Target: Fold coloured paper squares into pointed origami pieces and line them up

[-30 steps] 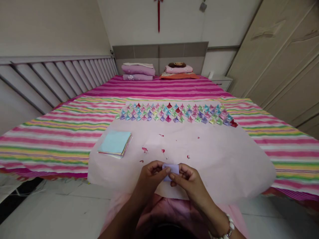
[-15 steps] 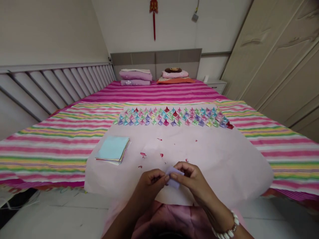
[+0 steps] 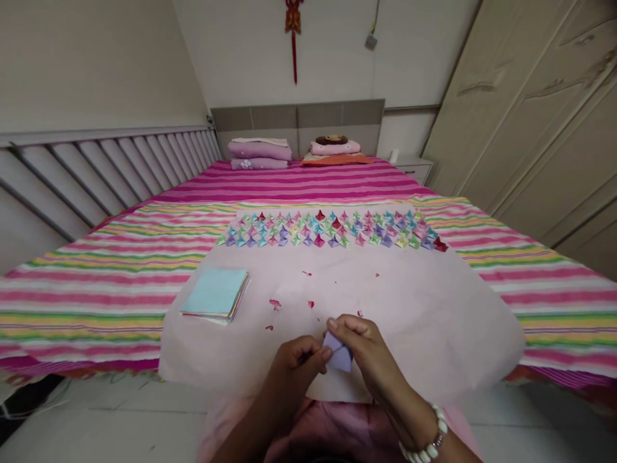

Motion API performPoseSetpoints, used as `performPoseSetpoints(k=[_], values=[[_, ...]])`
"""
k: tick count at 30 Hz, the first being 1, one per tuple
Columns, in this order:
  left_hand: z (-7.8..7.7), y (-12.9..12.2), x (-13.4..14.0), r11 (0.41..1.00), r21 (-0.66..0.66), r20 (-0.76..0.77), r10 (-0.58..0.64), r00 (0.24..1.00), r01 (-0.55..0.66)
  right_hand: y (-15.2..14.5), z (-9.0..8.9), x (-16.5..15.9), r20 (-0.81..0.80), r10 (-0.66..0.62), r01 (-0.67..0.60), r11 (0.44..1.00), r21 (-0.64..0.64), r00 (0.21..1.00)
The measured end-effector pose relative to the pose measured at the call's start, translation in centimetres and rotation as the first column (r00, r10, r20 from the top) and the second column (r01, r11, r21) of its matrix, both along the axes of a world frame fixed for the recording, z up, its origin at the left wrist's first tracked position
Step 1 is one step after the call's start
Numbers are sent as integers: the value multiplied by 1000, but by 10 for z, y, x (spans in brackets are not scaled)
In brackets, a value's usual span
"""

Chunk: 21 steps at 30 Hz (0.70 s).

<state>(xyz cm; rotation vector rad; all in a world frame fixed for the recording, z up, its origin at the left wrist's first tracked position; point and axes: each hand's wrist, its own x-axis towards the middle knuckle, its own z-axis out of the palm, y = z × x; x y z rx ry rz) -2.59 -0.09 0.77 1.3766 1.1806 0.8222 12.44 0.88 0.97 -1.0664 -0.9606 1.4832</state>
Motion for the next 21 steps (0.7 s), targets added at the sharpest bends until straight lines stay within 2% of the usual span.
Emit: performPoseSetpoints(k=[4, 7, 9, 11, 13, 17, 21], values=[[-5, 0, 0, 992, 1, 69, 130, 989, -130, -3, -6, 0, -111, -97, 99, 995, 21, 989], [-8, 1, -1, 981, 21, 113, 191, 975, -194, -6, -15, 0, -93, -135, 140, 989, 54, 987], [-8, 1, -2, 976, 57, 149, 201, 968, -211, -8, -17, 1, -64, -131, 141, 972, 188, 989], [-8, 0, -3, 970, 82, 179, 211, 961, -228, -10, -14, 2, 61, -159, 132, 940, 316, 985], [-6, -1, -2, 966, 92, 195, 219, 956, -240, -11, -8, 2, 154, -178, 106, 916, 387, 972], [-6, -5, 2, 960, 118, 228, 224, 948, -256, -15, 1, -2, 112, -102, 49, 914, 402, 988], [-8, -10, 9, 942, 148, 218, 266, 939, -301, -18, -2, -6, 70, -147, 111, 923, 368, 987]])
